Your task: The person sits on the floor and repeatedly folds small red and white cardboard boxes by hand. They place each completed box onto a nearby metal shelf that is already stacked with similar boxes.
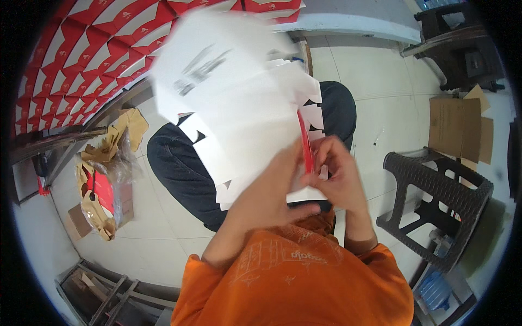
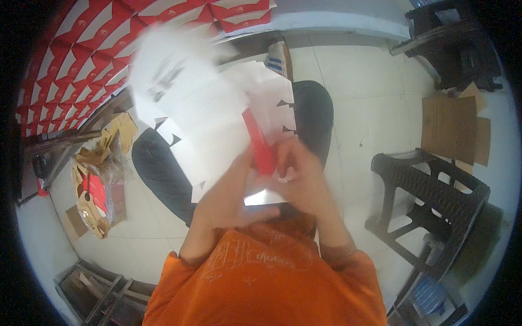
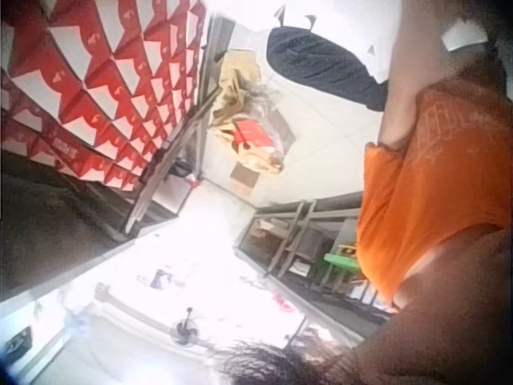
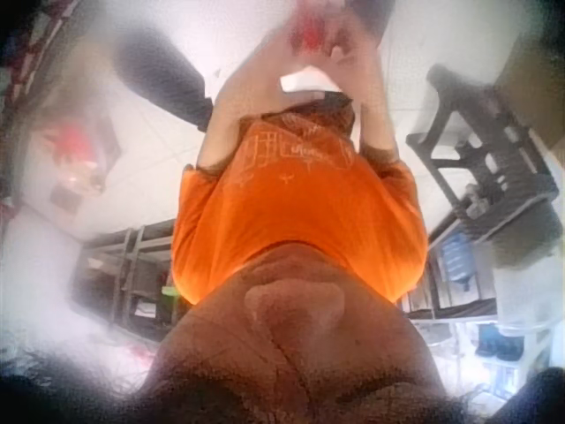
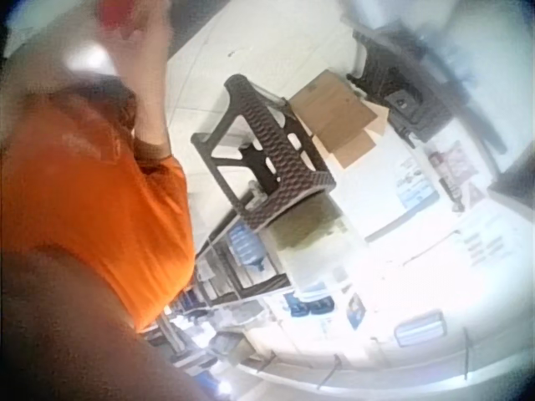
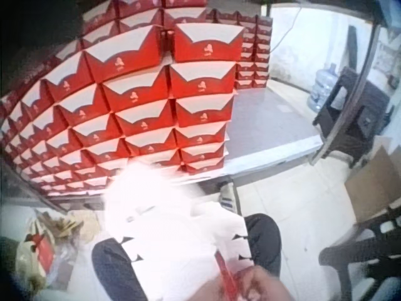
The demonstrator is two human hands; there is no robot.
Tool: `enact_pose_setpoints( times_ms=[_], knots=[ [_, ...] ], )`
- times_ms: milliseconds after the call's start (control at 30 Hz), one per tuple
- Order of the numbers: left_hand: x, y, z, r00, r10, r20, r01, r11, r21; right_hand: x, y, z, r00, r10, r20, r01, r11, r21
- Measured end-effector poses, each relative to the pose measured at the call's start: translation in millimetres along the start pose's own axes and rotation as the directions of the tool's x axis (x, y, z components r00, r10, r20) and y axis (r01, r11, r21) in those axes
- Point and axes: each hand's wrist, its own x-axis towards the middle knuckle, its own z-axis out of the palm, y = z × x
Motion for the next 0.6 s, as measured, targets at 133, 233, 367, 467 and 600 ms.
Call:
enact_pose_setpoints(
  times_ms=[133, 233, 367, 467, 600],
  knots=[
    [-22, 19, -27, 0.998, -0.048, -0.045, 0.046, 0.998, -0.031, 3, 4, 26, 0.934, -0.255, -0.25, 0.289, 0.952, 0.106],
    [-43, 16, -58, 0.966, -0.238, -0.101, 0.221, 0.963, -0.155, 24, -35, 17, 0.964, -0.266, -0.022, 0.261, 0.954, -0.148],
    [-44, -9, -69, 0.936, -0.325, -0.137, 0.306, 0.941, -0.143, 29, -39, 22, 0.917, -0.208, 0.341, 0.29, 0.934, -0.21],
    [-42, -3, -65, 0.945, -0.312, -0.101, 0.296, 0.944, -0.145, 29, -41, 29, 0.93, -0.145, 0.338, 0.246, 0.929, -0.277],
    [-46, -22, -69, 0.967, -0.249, -0.055, 0.232, 0.948, -0.217, 27, -44, 35, 0.917, -0.079, 0.392, 0.25, 0.878, -0.408]
  ],
)
